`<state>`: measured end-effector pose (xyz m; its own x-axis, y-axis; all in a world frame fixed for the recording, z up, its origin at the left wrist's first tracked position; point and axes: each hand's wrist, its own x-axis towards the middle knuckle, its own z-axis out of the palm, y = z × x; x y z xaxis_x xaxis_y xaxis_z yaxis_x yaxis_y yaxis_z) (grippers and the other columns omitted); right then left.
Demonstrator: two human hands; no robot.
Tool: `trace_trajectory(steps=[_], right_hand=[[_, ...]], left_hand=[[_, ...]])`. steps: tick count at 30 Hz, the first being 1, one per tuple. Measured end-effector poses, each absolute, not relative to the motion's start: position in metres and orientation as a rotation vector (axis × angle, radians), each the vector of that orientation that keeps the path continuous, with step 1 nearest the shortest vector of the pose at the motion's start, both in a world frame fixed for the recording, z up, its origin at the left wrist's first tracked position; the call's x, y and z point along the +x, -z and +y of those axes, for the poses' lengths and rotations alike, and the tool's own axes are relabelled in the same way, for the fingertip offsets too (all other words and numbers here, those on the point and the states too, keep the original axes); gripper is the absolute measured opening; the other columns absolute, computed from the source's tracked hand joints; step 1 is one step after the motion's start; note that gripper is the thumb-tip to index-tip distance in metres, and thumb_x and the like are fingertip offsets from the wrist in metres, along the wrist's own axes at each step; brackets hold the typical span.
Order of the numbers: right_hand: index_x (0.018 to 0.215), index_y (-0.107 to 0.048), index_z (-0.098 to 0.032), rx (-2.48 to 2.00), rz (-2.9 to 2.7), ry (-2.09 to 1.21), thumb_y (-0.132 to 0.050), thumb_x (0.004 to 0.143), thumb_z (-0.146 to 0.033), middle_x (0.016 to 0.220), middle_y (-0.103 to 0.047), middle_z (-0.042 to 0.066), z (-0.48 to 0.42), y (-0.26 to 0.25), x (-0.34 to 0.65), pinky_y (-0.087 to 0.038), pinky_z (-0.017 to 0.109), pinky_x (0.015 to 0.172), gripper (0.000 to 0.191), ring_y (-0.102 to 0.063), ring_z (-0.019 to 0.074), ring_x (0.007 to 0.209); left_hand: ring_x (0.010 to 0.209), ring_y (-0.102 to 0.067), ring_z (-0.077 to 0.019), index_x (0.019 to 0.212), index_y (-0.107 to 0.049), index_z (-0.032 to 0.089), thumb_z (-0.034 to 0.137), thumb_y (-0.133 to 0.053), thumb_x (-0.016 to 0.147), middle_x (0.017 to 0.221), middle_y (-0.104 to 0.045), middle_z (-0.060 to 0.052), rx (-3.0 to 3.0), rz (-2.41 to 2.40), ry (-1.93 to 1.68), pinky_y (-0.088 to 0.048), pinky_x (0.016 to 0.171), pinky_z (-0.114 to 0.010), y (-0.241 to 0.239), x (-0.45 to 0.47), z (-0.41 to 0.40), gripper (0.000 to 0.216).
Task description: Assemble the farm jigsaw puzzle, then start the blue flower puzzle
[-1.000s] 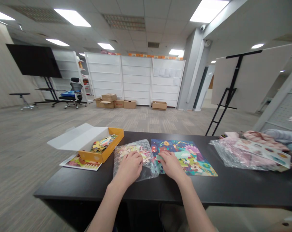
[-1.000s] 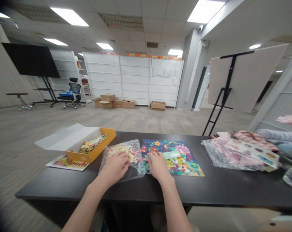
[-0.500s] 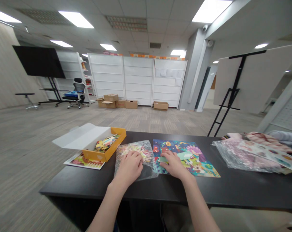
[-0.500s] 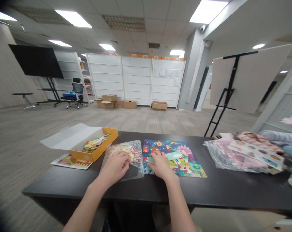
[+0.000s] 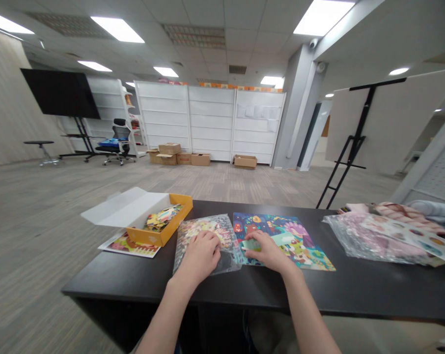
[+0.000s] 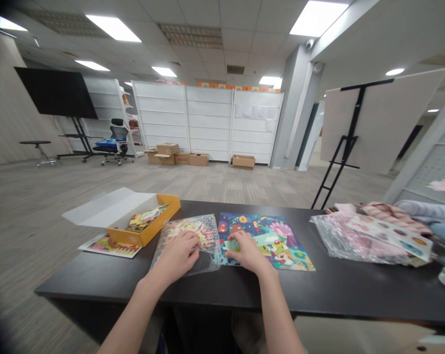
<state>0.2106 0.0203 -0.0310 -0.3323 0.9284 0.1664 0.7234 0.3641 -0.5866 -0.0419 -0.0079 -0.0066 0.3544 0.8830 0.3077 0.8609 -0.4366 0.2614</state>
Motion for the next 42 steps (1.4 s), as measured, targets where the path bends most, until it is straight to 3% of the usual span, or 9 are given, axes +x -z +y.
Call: trace_trajectory(steps=[4,9,13,18,24,28,33,38,42], right_hand=[[0.114,-0.065,-0.021,-1.387,-2.125,-0.569,-0.071,0.083,-0.029,0.12,-0.067,0.009,0.023,0.039,0.213,-0.043,0.042,0.102,0.032,-0.058,0.0269,0.115],[0.125,-0.06,-0.022,-1.272,-1.986,-0.556,-0.061,0.09,-0.034,0.13,-0.065,0.01,0.02,0.042,0.213,-0.043,0.046,0.107,0.037,-0.059,0.0263,0.123],[0.125,-0.061,-0.022,-1.253,-1.817,-0.585,-0.058,0.091,-0.041,0.126,-0.065,0.011,0.016,0.037,0.212,-0.054,0.04,0.092,0.039,-0.061,0.0253,0.117],[0.096,-0.068,-0.02,-1.356,-1.756,-0.616,-0.064,0.085,-0.046,0.09,-0.068,0.006,0.014,0.036,0.217,-0.052,0.032,0.067,0.028,-0.064,0.0215,0.082],[0.076,-0.07,-0.02,-1.344,-1.837,-0.493,-0.062,0.088,-0.046,0.082,-0.066,0.005,0.008,0.026,0.223,-0.047,0.033,0.074,0.029,-0.06,0.0208,0.081],[0.089,-0.067,-0.02,-1.168,-1.795,-0.892,-0.062,0.09,-0.052,0.072,-0.059,-0.001,-0.007,0.019,0.21,-0.043,0.027,0.058,0.032,-0.052,0.0133,0.062],[0.12,-0.058,-0.026,-0.97,-1.754,-1.409,-0.071,0.085,-0.045,0.078,-0.057,-0.005,-0.026,0.01,0.181,-0.039,0.02,0.046,0.042,-0.056,0.0097,0.057],[0.093,-0.066,-0.019,-1.032,-1.762,-1.408,-0.067,0.086,-0.044,0.074,-0.058,-0.001,-0.027,0.012,0.16,-0.036,0.019,0.043,0.026,-0.053,0.0085,0.054],[0.116,-0.066,-0.02,-1.09,-1.614,-1.275,-0.066,0.085,-0.037,0.089,-0.065,0.003,-0.02,0.023,0.146,-0.039,0.021,0.048,0.036,-0.056,0.01,0.06]], left_hand=[[0.115,-0.058,-0.0262,0.095,-0.068,0.023,0.016,-0.056,0.086,0.109,-0.07,-0.007,2.529,1.564,-0.656,-0.044,0.1,-0.041,0.007,-0.043,-0.009,0.017],[0.122,-0.057,-0.0277,0.117,-0.064,0.024,0.026,-0.066,0.081,0.124,-0.067,-0.007,2.508,1.436,-0.767,-0.042,0.108,-0.043,0.008,-0.042,-0.012,0.035],[0.124,-0.056,-0.0289,0.116,-0.064,0.025,0.026,-0.071,0.077,0.126,-0.066,-0.008,2.497,1.424,-0.769,-0.041,0.109,-0.044,0.01,-0.043,-0.01,0.04],[0.115,-0.061,-0.028,0.104,-0.067,0.024,0.016,-0.069,0.075,0.116,-0.07,-0.008,2.504,1.519,-0.716,-0.045,0.102,-0.04,0.004,-0.053,-0.01,0.03],[0.088,-0.069,-0.0223,0.088,-0.068,0.026,0.015,-0.059,0.083,0.094,-0.075,-0.002,2.385,1.767,-0.664,-0.046,0.073,-0.03,-0.014,-0.062,-0.018,0.015],[0.083,-0.07,-0.0208,0.093,-0.068,0.027,0.021,-0.058,0.086,0.089,-0.076,0.001,2.221,1.836,-0.808,-0.044,0.068,-0.028,-0.014,-0.056,-0.016,0.013],[0.08,-0.07,-0.019,0.094,-0.069,0.025,0.024,-0.058,0.088,0.083,-0.075,0.001,2.136,1.721,-1.057,-0.047,0.072,-0.029,-0.01,-0.043,-0.009,0.013],[0.077,-0.069,-0.0169,0.094,-0.07,0.024,0.026,-0.058,0.09,0.086,-0.074,0.001,2.096,1.599,-1.226,-0.048,0.073,-0.029,-0.007,-0.037,-0.006,0.012],[0.077,-0.068,-0.0161,0.094,-0.069,0.024,0.025,-0.059,0.09,0.089,-0.075,0.002,2.06,1.592,-1.335,-0.049,0.074,-0.029,-0.004,-0.037,-0.004,0.011]])
